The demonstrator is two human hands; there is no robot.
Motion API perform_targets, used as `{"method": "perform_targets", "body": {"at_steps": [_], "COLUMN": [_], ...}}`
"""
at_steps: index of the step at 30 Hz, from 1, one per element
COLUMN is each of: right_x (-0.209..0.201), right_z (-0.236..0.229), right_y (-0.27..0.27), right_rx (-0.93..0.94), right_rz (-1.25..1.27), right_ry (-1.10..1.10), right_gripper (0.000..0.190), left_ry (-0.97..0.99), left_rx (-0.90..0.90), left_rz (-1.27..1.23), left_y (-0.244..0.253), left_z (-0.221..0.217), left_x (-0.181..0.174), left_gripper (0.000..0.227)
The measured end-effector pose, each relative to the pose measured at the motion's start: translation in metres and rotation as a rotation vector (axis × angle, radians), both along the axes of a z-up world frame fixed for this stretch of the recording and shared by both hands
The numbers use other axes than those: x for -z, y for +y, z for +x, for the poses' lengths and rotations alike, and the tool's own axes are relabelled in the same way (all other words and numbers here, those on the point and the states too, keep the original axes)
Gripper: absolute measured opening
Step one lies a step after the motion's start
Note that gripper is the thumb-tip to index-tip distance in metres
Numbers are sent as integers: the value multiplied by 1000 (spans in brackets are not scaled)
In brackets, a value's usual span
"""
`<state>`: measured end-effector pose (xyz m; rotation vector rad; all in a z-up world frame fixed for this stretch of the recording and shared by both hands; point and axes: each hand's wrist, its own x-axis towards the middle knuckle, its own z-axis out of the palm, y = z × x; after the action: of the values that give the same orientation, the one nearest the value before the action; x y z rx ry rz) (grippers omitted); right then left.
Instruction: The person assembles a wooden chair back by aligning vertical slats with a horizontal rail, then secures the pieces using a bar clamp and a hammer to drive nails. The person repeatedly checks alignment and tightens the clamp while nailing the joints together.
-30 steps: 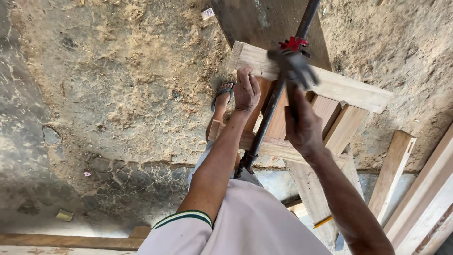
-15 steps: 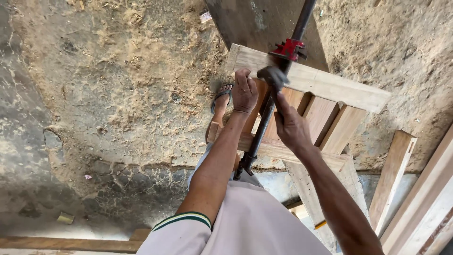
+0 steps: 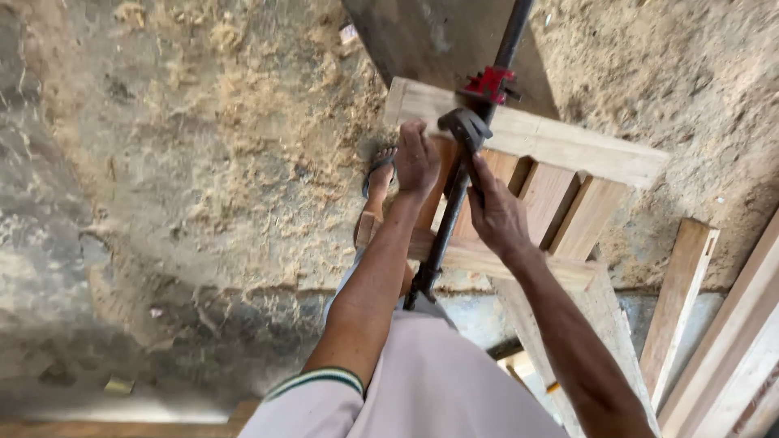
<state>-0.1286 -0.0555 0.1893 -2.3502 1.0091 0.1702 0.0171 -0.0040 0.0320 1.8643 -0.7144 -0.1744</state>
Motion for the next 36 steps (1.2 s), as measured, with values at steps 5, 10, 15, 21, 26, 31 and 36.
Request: {"method": "perform_targets", "body": {"at_steps": [5, 10, 15, 21, 26, 31, 36], "right_x": [-29, 34, 4, 24, 25, 17, 54], "right_z": [2, -21, -17, -26, -29, -21, -44], "right_y": [9, 5, 10, 13, 10, 11, 6], "right_rx": [34, -57, -121, -126, -148, -132, -191], "right_rz": [-1, -100, -108, -195, -136, -210, -239], "right_ry": [-318, -246, -116, -347, 23, -323, -53], "right_gripper": [69, 71, 81, 76, 74, 74, 69], "left_ry": [41, -5, 36, 20, -2, 68, 49], "left_rx": [-2, -19, -29, -9, -19, -1, -8], "left_rz": [10, -32, 3, 11, -36, 37, -14], "left_y": [3, 1, 4, 4, 1, 9, 1], "left_z": [-9, -2, -5, -3, -3, -7, -1], "left_x": [9, 2, -2, -1, -1, -1, -11], "left_gripper": [19, 21, 20, 21, 24, 17, 20]}}
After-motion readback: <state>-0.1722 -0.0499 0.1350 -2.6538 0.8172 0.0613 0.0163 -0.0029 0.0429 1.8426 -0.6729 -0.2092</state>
